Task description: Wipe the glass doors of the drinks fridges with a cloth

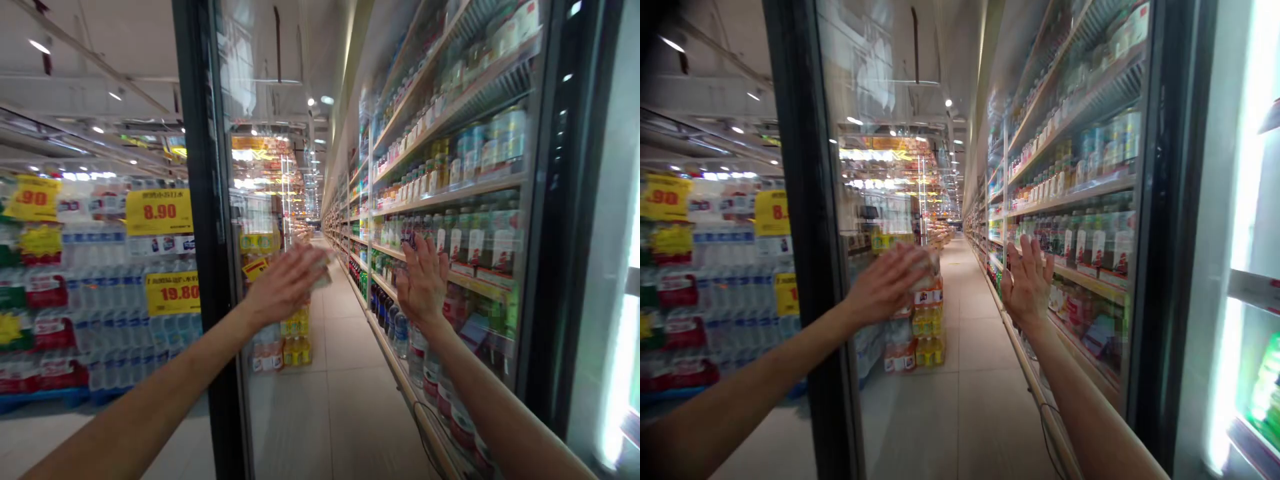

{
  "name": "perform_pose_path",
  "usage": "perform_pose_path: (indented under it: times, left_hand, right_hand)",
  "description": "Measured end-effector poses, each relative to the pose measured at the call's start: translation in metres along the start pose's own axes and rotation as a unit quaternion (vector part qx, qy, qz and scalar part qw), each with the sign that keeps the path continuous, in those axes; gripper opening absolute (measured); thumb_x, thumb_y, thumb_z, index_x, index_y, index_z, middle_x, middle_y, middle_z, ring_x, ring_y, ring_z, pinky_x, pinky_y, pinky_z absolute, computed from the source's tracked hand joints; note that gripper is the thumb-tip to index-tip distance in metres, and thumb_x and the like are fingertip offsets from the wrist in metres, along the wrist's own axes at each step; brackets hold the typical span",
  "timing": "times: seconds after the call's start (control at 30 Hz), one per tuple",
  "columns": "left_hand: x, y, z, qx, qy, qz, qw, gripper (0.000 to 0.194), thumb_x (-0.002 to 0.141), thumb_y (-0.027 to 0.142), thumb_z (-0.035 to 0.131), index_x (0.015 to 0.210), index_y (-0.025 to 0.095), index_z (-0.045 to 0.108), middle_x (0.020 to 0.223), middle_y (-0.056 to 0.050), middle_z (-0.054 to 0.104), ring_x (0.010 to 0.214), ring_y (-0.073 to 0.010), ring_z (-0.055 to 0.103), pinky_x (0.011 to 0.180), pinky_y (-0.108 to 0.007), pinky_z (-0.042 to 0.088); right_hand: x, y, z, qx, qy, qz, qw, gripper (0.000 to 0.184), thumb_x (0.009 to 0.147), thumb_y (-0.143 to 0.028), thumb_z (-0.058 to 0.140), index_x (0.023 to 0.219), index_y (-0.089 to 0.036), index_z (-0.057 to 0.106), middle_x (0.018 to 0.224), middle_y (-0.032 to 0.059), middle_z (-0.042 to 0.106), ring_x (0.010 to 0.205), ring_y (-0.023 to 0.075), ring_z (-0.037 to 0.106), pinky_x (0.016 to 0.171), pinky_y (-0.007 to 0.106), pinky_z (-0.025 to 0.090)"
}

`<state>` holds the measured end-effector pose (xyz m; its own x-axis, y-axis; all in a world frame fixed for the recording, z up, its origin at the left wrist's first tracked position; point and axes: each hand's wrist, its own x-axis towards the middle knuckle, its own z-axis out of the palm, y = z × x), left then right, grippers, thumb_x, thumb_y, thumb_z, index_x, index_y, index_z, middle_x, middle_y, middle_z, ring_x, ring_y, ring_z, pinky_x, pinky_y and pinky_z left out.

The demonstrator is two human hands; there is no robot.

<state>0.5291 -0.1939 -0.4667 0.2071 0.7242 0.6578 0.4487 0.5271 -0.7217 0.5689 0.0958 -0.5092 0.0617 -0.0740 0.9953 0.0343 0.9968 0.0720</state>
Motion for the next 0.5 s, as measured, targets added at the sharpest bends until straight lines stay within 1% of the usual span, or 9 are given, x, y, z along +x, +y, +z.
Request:
perform_pose_path:
  times: [0.07, 0.13, 0.17, 0.23, 0.3, 0.33, 0.37, 0.4, 0.5]
  left_hand:
    - [0.003, -0.018, -0.004, 0.028, 0.094, -0.179, 0.979, 0.061, 0.082, 0.021, 0.048, 0.139, 0.026, 0.026, 0.149, -0.004, 0.024, 0.139, -0.0225, 0.015, 0.114, -0.044, 0.022]
    - [-0.001, -0.016, -0.002, 0.038, 0.122, -0.234, 0.964, 0.063, 0.081, 0.02, 0.049, 0.139, 0.026, 0.025, 0.15, -0.005, 0.021, 0.139, -0.0243, 0.013, 0.113, -0.047, 0.022]
    - [-0.007, -0.007, 0.0, 0.034, 0.099, -0.198, 0.974, 0.062, 0.081, 0.02, 0.05, 0.138, 0.026, 0.027, 0.15, -0.005, 0.022, 0.139, -0.0246, 0.013, 0.112, -0.047, 0.023]
    - [-0.02, 0.014, 0.004, 0.009, 0.017, -0.032, 0.999, 0.056, 0.081, 0.024, 0.051, 0.134, 0.025, 0.035, 0.148, -0.004, 0.027, 0.139, -0.0227, 0.014, 0.113, -0.043, 0.022]
    - [-0.028, 0.024, 0.006, -0.015, -0.048, 0.122, 0.991, 0.049, 0.081, 0.028, 0.052, 0.129, 0.025, 0.041, 0.145, -0.002, 0.033, 0.139, -0.0197, 0.017, 0.115, -0.038, 0.019]
    - [-0.028, 0.023, 0.006, -0.019, -0.06, 0.15, 0.987, 0.048, 0.081, 0.028, 0.052, 0.128, 0.025, 0.042, 0.145, -0.001, 0.034, 0.139, -0.0188, 0.017, 0.115, -0.037, 0.018]
    - [-0.025, 0.017, 0.004, -0.016, -0.058, 0.131, 0.99, 0.049, 0.081, 0.028, 0.052, 0.129, 0.026, 0.042, 0.145, -0.001, 0.034, 0.139, -0.0186, 0.017, 0.115, -0.037, 0.019]
    - [-0.02, 0.008, 0.003, -0.007, -0.035, 0.065, 0.997, 0.051, 0.081, 0.026, 0.052, 0.13, 0.026, 0.04, 0.146, -0.002, 0.032, 0.139, -0.0193, 0.016, 0.114, -0.039, 0.02]
    - [-0.002, -0.012, 0.002, 0.03, 0.09, -0.2, 0.975, 0.054, 0.082, 0.021, 0.05, 0.134, 0.024, 0.035, 0.15, -0.005, 0.022, 0.14, -0.022, 0.012, 0.112, -0.044, 0.023]
  right_hand:
    - [-0.001, 0.0, 0.0, 0.003, 0.0, 0.002, 1.0, 0.055, 0.086, -0.03, 0.041, 0.139, -0.026, 0.03, 0.146, 0.0073, 0.034, 0.137, 0.0224, 0.025, 0.111, 0.045, 0.018]
    - [-0.001, 0.0, 0.0, 0.006, -0.001, 0.005, 1.0, 0.055, 0.086, -0.03, 0.041, 0.139, -0.026, 0.03, 0.146, 0.0068, 0.033, 0.137, 0.0222, 0.025, 0.111, 0.045, 0.017]
    - [-0.001, 0.0, 0.0, 0.008, 0.0, 0.006, 1.0, 0.055, 0.086, -0.029, 0.042, 0.139, -0.026, 0.03, 0.146, 0.0066, 0.033, 0.137, 0.022, 0.025, 0.111, 0.045, 0.017]
    - [0.0, -0.001, 0.0, 0.01, 0.0, 0.006, 1.0, 0.055, 0.085, -0.029, 0.042, 0.139, -0.026, 0.031, 0.146, 0.0066, 0.033, 0.137, 0.022, 0.025, 0.111, 0.045, 0.018]
    - [0.0, -0.001, 0.0, 0.01, -0.001, 0.005, 1.0, 0.055, 0.085, -0.028, 0.043, 0.138, -0.026, 0.032, 0.146, 0.0069, 0.034, 0.137, 0.0221, 0.025, 0.111, 0.045, 0.018]
    - [0.0, -0.001, 0.0, 0.01, 0.001, 0.004, 1.0, 0.055, 0.085, -0.028, 0.043, 0.138, -0.025, 0.032, 0.145, 0.0071, 0.034, 0.137, 0.0221, 0.026, 0.111, 0.045, 0.018]
    - [0.0, -0.001, 0.0, 0.01, 0.003, 0.003, 1.0, 0.054, 0.085, -0.027, 0.043, 0.138, -0.025, 0.033, 0.145, 0.0075, 0.035, 0.136, 0.0221, 0.026, 0.111, 0.045, 0.018]
    - [0.0, -0.001, 0.0, 0.009, 0.006, 0.003, 1.0, 0.053, 0.085, -0.028, 0.043, 0.137, -0.025, 0.034, 0.145, 0.0078, 0.035, 0.136, 0.0222, 0.026, 0.111, 0.045, 0.018]
    - [-0.001, 0.0, 0.0, 0.009, 0.012, 0.0, 1.0, 0.053, 0.085, -0.029, 0.043, 0.137, -0.024, 0.035, 0.144, 0.0079, 0.036, 0.136, 0.0221, 0.026, 0.111, 0.044, 0.018]
